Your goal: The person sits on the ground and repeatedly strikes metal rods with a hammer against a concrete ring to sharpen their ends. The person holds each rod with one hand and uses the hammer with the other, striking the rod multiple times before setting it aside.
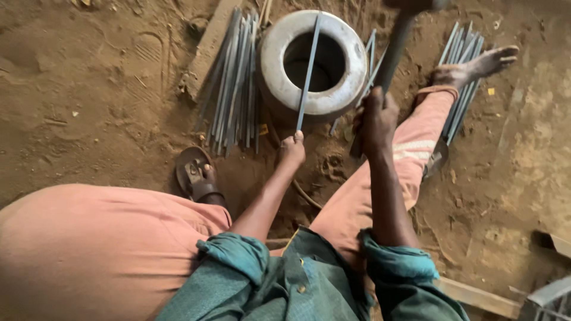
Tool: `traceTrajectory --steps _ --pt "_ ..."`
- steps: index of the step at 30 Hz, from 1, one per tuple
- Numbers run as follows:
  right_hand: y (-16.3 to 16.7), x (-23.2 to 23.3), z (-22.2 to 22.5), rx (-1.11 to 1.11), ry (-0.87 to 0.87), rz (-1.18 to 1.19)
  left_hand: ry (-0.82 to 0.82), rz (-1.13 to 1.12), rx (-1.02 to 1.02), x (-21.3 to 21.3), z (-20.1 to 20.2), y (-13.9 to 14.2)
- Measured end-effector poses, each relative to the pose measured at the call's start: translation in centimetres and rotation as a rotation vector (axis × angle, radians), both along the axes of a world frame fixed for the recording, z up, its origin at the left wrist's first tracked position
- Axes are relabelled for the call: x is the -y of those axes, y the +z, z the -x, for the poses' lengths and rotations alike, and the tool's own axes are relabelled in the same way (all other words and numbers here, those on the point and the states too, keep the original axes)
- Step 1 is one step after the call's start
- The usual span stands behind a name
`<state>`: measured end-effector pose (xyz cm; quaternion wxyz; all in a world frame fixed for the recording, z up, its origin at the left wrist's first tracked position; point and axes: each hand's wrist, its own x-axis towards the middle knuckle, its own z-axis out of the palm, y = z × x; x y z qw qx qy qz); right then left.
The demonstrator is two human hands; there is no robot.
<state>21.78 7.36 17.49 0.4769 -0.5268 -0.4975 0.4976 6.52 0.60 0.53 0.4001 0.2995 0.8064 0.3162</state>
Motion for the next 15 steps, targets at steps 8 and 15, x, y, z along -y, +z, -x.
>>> traceTrajectory --steps 8,15 --pt "-0.7 -2.2 0.9 0.099 -0.060 -0.328 0.006 -0.039 0.065 2.3 -0.3 0.4" --pt "-2.0 0.5 2.5 0.496 0.183 0.049 -0.048 0.051 0.015 2.4 0.3 2.5"
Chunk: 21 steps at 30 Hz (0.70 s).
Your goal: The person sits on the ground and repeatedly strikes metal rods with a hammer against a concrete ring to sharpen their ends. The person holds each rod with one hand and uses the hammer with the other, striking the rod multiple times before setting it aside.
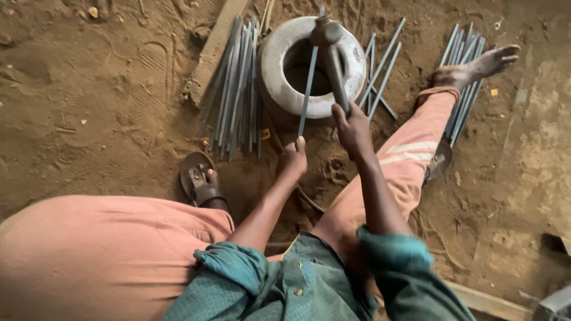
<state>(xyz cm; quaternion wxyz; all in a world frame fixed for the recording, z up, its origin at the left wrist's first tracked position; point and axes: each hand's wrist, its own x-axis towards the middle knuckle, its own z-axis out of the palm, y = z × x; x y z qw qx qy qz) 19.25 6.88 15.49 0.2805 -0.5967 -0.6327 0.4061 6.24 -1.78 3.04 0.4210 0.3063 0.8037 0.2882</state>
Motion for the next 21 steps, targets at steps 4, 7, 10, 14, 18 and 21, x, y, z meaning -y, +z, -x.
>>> traceTrajectory --steps 4,7,10,14,18,21 --pt "0.3 4.0 -1.5 -0.015 -0.124 0.068 0.039 -0.160 0.146 -0.4 -0.1 -3.0" --pt "-1.3 7.4 -2.2 -0.040 -0.179 0.085 0.054 -0.235 0.302 -0.5 -0.1 -3.7" --pt "-3.7 9.8 -2.8 -0.116 -0.177 0.144 0.098 -0.120 0.445 0.0 -0.5 -1.8" --pt "-5.7 9.8 -3.2 -0.206 -0.222 0.306 0.019 -0.188 0.820 -1.8 0.1 4.3" --pt "-6.4 9.4 -3.1 -0.246 -0.217 0.235 0.072 -0.120 1.387 -2.9 1.3 10.4" --pt "-6.7 9.4 -3.0 -0.274 -0.241 0.304 0.124 -0.150 1.698 -3.7 2.1 13.8"
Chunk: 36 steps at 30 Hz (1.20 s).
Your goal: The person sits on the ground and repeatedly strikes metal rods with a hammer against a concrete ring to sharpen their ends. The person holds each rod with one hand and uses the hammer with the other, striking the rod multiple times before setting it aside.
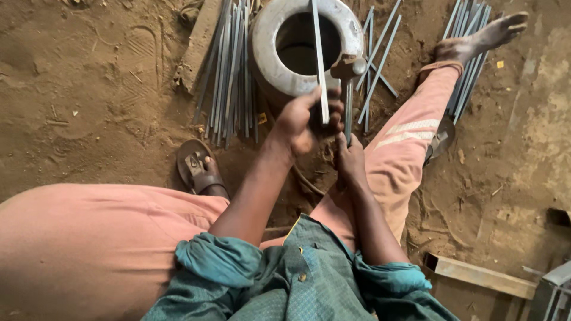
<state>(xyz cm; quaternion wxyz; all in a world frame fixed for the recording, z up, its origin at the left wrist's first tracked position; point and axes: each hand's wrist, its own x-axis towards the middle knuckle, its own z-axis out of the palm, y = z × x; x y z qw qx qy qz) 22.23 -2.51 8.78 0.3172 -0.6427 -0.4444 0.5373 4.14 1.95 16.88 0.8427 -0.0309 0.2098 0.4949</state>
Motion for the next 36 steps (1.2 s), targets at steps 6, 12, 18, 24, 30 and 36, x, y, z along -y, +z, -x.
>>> traceTrajectory --steps 6,12,18,24,30,36 --pt "-0.6 -0.2 -0.3 -0.053 0.010 -0.018 0.082 -0.197 -0.044 -0.9 0.5 4.1" --pt "-0.2 -0.3 -0.3 0.038 0.039 -0.008 0.091 -0.257 0.010 -1.3 0.3 5.6" --pt "-0.3 -0.3 -0.3 0.010 0.030 -0.017 0.091 -0.215 -0.037 -1.4 0.3 6.3" --pt "-0.6 -0.3 -0.4 -0.041 0.026 -0.007 0.075 -0.214 -0.062 -1.3 0.1 6.2" --pt "-1.1 0.0 -0.2 -0.115 -0.001 0.047 0.035 -0.144 -0.407 -2.0 0.1 -0.9" --pt "-0.8 4.4 1.5 -0.527 -0.236 0.288 0.004 -0.302 -1.842 -0.9 2.3 -11.3"
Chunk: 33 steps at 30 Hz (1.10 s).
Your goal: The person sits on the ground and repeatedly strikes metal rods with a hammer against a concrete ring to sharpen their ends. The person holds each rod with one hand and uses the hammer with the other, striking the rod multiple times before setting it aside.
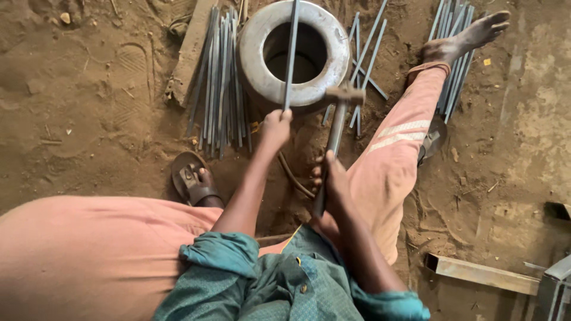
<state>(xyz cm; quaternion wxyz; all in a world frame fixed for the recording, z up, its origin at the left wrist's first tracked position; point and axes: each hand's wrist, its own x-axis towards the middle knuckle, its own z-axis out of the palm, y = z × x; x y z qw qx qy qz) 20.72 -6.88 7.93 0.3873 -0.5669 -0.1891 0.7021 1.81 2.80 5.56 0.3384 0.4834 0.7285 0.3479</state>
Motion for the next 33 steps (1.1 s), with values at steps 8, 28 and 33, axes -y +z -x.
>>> traceTrajectory --steps 8,28,33 --pt "-5.0 5.0 -1.2 -0.427 -0.122 0.473 -0.290 0.106 -0.432 -0.8 -0.4 -0.9" --pt "-6.5 3.3 0.0 -0.803 -0.130 0.657 0.065 0.421 0.878 -5.7 -12.4 1.3" --pt "-6.1 2.8 1.3 -0.754 -0.064 0.665 0.232 -0.014 1.121 -7.4 -18.3 4.0"
